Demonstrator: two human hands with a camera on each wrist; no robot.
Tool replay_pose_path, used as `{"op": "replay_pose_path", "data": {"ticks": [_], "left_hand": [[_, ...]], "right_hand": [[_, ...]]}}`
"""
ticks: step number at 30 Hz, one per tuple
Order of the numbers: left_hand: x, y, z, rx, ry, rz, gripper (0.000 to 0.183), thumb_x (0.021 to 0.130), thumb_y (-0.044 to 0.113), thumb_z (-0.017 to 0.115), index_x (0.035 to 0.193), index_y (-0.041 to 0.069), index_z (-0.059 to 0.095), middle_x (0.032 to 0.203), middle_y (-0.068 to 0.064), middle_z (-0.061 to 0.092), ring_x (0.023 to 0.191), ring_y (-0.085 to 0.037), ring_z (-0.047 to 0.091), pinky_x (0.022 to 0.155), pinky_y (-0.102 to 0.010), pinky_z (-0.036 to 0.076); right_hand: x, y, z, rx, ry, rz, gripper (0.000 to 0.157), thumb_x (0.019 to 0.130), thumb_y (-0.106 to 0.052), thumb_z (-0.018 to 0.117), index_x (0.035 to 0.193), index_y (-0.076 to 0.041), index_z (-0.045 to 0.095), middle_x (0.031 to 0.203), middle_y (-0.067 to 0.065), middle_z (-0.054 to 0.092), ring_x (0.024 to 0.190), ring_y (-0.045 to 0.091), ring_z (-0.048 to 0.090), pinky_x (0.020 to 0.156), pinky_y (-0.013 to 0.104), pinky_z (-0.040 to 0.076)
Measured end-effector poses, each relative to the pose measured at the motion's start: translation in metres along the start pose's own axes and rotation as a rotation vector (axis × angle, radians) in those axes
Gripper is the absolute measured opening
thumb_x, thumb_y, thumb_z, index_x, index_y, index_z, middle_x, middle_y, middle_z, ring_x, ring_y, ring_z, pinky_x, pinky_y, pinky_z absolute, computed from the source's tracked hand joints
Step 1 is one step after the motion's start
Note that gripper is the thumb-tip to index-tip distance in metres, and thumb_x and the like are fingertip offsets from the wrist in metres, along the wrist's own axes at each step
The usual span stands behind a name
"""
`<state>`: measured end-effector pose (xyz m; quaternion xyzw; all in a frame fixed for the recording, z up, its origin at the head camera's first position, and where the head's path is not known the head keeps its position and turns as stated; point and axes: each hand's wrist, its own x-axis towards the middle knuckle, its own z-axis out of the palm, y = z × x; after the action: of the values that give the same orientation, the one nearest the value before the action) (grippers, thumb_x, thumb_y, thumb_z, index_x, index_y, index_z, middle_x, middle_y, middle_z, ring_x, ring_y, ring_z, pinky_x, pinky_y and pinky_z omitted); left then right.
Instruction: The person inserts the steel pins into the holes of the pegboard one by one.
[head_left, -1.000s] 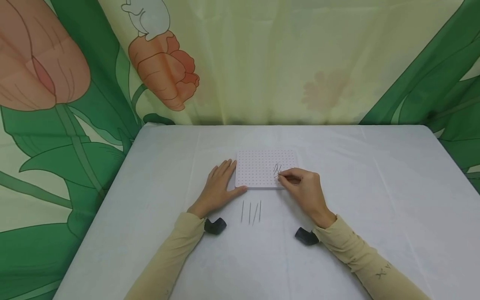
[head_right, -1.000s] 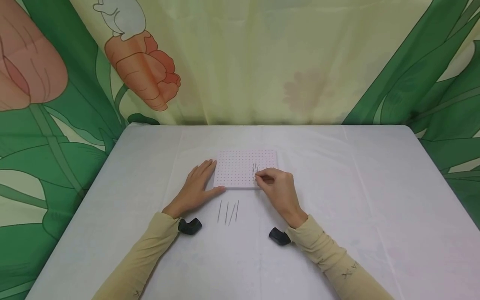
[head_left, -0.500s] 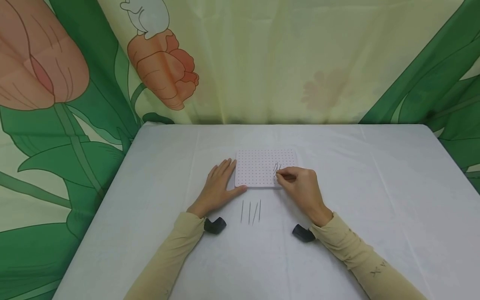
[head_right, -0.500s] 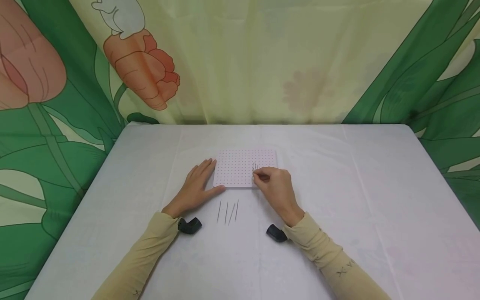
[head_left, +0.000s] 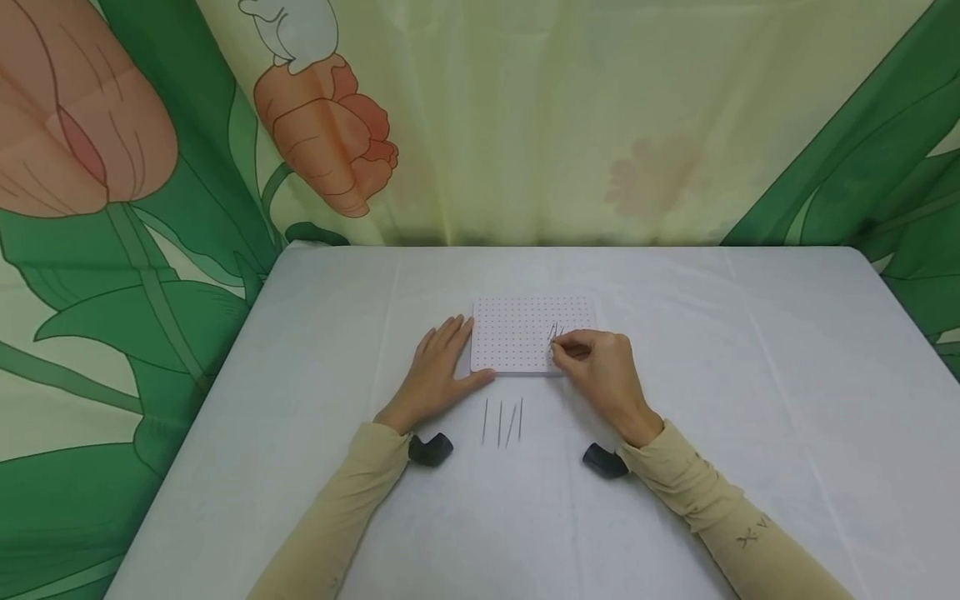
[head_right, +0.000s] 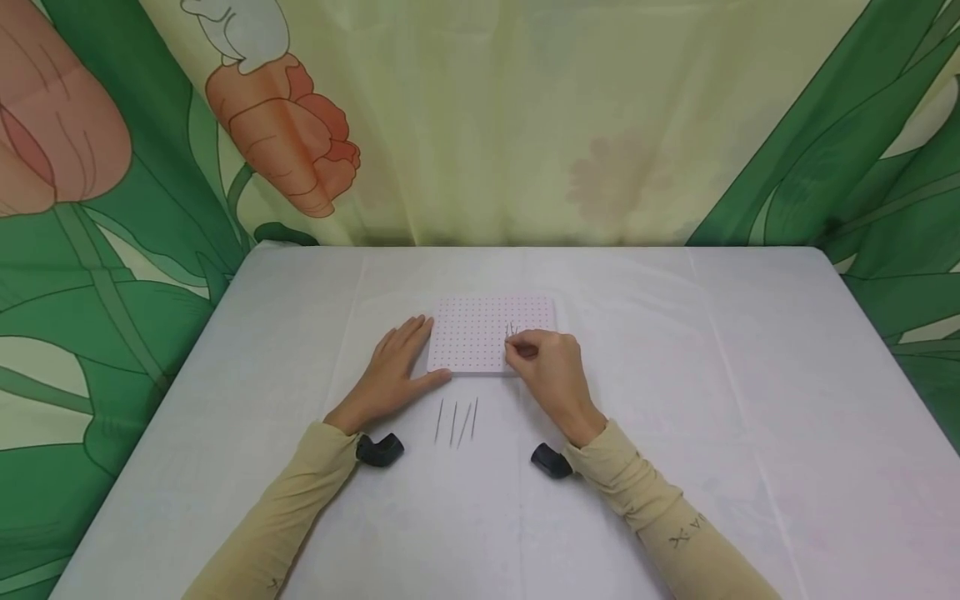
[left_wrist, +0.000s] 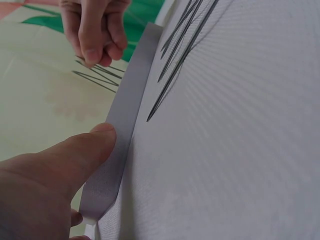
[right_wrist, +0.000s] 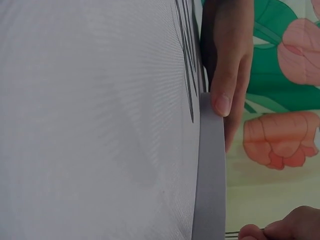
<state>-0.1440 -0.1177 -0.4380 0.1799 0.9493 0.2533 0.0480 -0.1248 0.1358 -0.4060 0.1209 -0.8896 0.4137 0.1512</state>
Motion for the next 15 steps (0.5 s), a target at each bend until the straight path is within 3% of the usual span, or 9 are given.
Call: {"op": "replay_pose_path", "data": {"ticks": [10,15], "left_hand": [[-0.0013,0.0016,-0.0004,-0.006,-0.012,-0.015,0.091,0.091,0.056,0.061,0.159,0.009,0.021,0.165,-0.012,0.019,0.154,-0.026,0.012,0.126,-0.043,0.003],[-0.0006,0.0015,-0.0008,-0.012,-0.006,-0.012,0.091,0.092,0.056,0.061,0.159,0.010,0.021,0.165,-0.012,0.019,0.154,-0.026,0.011,0.126,-0.043,0.002]], "right_hand": [[-0.0046,-0.0016,-0.0040,-0.006,0.040,-0.035,0.007,0.081,-0.001,0.079,0.088,0.000,0.079,0.081,0.011,0.077,0.072,0.020,0.074,0.064,0.028,0.060],[-0.0057,-0.0063,-0.0095,0.004,0.057,-0.048,0.007,0.080,-0.001,0.079,0.088,0.000,0.079,0.080,0.011,0.076,0.069,0.018,0.073,0.062,0.016,0.056]]}}
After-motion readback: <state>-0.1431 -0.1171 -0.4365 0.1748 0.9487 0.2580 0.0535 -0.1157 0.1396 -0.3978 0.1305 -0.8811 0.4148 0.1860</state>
